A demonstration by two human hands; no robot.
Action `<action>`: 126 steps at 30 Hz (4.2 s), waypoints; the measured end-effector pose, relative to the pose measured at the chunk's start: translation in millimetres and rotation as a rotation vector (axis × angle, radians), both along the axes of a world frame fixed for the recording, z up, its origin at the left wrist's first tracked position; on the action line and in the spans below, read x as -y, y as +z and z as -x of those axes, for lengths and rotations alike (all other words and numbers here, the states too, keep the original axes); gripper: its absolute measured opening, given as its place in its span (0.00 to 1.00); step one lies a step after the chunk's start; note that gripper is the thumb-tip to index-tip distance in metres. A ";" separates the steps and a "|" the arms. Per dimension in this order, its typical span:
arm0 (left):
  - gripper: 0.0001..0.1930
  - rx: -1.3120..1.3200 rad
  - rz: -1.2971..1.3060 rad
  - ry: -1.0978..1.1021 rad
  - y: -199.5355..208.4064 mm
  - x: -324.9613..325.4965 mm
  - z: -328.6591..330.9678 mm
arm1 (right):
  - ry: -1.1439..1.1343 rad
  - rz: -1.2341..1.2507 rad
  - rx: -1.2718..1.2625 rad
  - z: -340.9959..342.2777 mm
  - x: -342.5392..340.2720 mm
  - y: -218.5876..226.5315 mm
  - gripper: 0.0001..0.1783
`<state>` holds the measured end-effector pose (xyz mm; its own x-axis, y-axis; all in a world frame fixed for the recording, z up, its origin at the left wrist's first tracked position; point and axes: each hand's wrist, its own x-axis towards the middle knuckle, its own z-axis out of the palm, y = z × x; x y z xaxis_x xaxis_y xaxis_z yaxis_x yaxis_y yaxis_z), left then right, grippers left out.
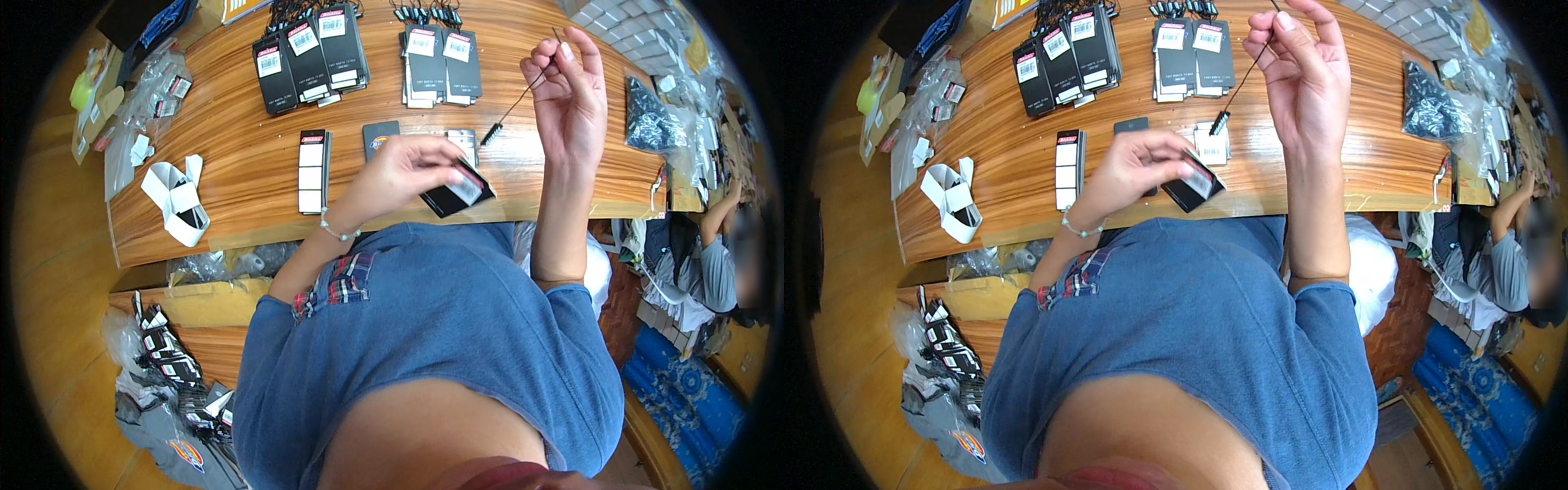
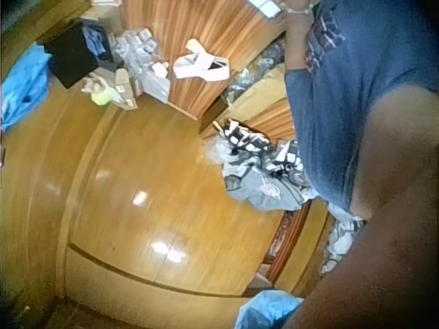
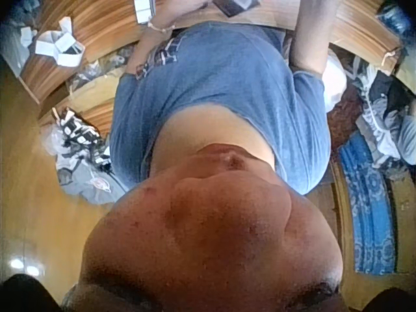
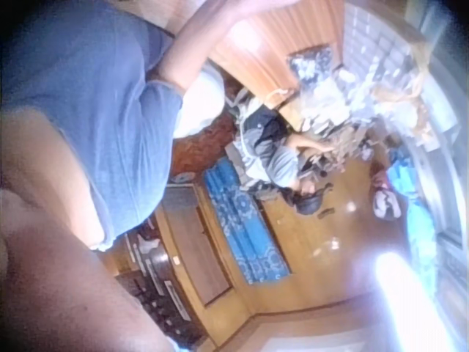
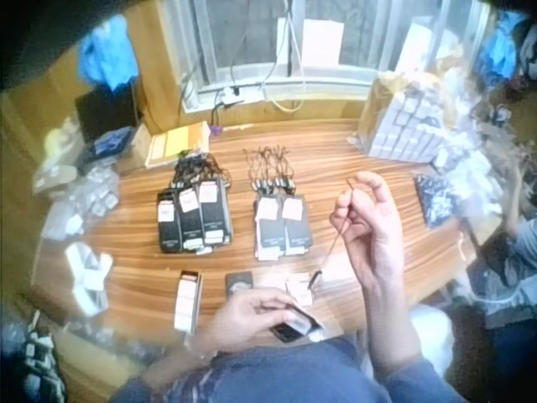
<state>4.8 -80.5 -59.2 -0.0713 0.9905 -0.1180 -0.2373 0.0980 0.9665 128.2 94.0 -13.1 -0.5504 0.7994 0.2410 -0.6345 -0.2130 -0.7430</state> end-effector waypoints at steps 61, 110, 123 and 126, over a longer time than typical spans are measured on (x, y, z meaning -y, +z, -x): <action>0.11 -1.441 -0.783 0.570 44.9 -5.1 25.3 | 0.290 -0.099 0.349 15.0 59.6 -16.1 0.07; 0.10 -0.632 -0.312 0.698 63.0 8.4 37.3 | -0.167 -0.861 0.475 45.4 75.4 30.7 0.09; 0.09 -0.814 -0.393 0.628 68.7 2.2 26.8 | -0.147 -0.874 0.564 42.8 69.6 29.0 0.12; 0.08 -0.865 -0.402 0.582 77.2 2.3 28.3 | -0.100 -0.843 0.541 42.9 66.8 26.3 0.12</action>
<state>-23.5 -82.8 18.0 -0.4402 0.7342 0.5169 0.6222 -0.1656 0.7651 85.3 27.3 13.2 -0.6930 0.5319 0.4866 -0.1531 0.5509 -0.8204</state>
